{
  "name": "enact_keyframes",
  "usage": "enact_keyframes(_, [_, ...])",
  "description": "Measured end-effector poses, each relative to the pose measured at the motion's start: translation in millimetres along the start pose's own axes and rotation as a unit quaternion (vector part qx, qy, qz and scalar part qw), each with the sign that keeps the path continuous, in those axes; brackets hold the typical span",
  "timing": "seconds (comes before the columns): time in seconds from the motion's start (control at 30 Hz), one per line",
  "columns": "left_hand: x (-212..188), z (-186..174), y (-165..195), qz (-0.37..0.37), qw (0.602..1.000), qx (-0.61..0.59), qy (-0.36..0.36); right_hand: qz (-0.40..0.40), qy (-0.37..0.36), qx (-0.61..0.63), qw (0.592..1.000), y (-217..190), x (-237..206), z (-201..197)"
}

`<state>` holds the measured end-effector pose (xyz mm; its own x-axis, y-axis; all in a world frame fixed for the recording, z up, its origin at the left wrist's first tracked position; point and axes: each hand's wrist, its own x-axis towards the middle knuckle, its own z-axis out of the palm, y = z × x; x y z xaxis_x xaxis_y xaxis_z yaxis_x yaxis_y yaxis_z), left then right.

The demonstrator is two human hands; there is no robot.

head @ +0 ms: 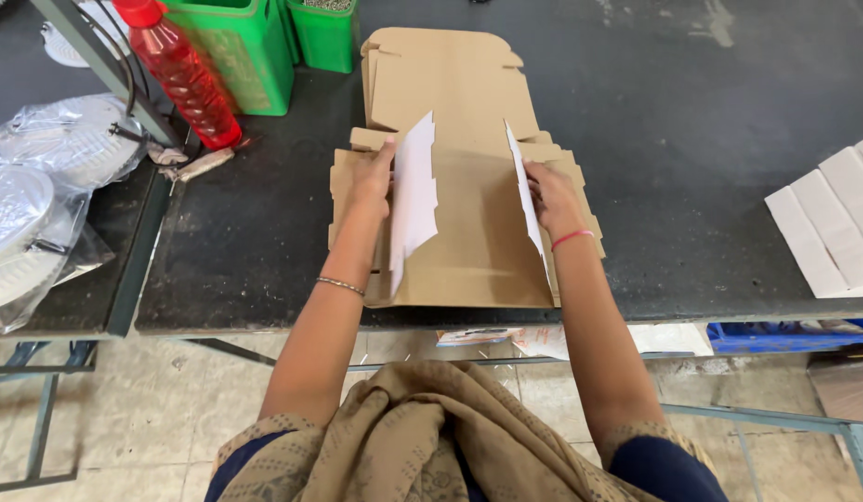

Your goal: The person folds flat cardboard blanks into open boxes on a workbench, pressing the side flaps into place. They insert a white inner box into a folded cardboard blank, close and stack finished white boxes on the table, and pick up a plastic-wrapped round light fixture to pack.

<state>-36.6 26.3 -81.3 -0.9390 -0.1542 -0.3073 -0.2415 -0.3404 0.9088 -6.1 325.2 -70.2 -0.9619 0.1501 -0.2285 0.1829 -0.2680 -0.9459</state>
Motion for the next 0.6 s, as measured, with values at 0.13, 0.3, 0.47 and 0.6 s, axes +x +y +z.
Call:
enact_keyframes(0.13, [2,-4,-16,0.236,0.960,0.148,0.006,-0.078,-0.006,-0.067,0.995,10,-1,-2])
enact_keyframes(0.3, [-14,3,-27,0.373,0.759,0.533,0.026,-0.333,0.057,-0.533,0.775,33,9,17])
enact_keyframes(0.47, [-28,14,-9,0.436,0.668,0.602,-0.027,-0.345,0.042,-0.673,0.653,37,0,29])
enact_keyframes(0.6, [-14,24,-1,0.415,0.708,0.570,-0.044,-0.361,-0.029,-0.583,0.728,22,1,39])
